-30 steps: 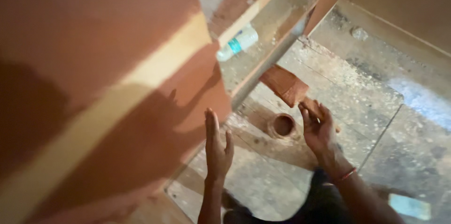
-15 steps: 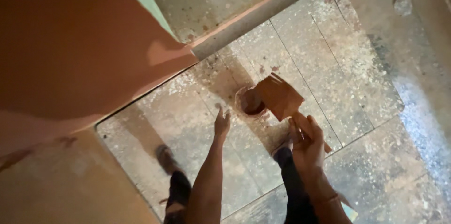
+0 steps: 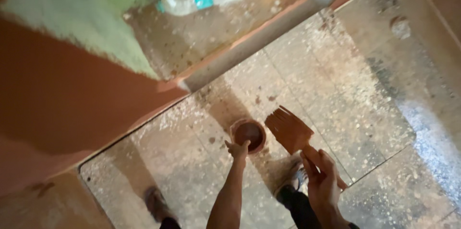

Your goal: The person paints a wall with reddish-brown paint using a brush. They repeatedly dip the brush into a paint can and apply paint in horizontal strokes, covering a large section of the wall.

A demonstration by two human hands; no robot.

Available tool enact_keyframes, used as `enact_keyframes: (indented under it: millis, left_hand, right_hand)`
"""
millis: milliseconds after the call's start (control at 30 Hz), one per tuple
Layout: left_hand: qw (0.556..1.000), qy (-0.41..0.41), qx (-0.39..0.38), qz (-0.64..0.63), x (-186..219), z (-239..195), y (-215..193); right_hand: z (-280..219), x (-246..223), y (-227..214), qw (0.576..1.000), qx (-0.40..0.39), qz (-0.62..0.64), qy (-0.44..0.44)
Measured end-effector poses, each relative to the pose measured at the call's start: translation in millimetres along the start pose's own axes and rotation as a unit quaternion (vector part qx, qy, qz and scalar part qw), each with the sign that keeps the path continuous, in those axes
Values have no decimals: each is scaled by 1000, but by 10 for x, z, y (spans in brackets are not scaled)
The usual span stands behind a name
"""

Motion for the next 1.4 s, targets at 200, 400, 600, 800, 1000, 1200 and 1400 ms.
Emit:
enact_keyframes:
  millis: [200,400,600,800,1000,1200,1400]
  left_hand:
    - [926,-30,-161,-340,537,-249,459]
    - [909,-58,-220,-348,767,-1347,25]
    - [947,20,-185,-261,1854,-3153,-867]
    - [888,191,-299,-294,3369,-5308,-1857]
    - [773,344,-362,-392,4830,-6795,-2757]
    - [619,474,-487,-394,6163,-7232,-3005]
    - [645,504,-427,-384,7179,-6753,-3106]
  right_hand:
    - [124,-457,-248,999,-5,7,-41]
    - [140,-933,-483,999,21,28,-33]
    - [157,-1924,-259,998,-3,41,-47]
    - [-370,-3290,393,968,-217,93,-86]
    - [-932,-4303,1229,934,-262,220,-106]
    - [-1286,-4649,1878,934,-250,218,-135]
    - [-1326,-4694,2559,926,-271,197,-172]
Point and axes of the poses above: each hand's wrist, its own z-axis towards the middle knuckle, its own y-axis out of the palm, x = y × z, the point moved 7 cm from there along z, towards the middle knuckle, and after that the axes turned 2 degrees about y, right-handed, at the moved point
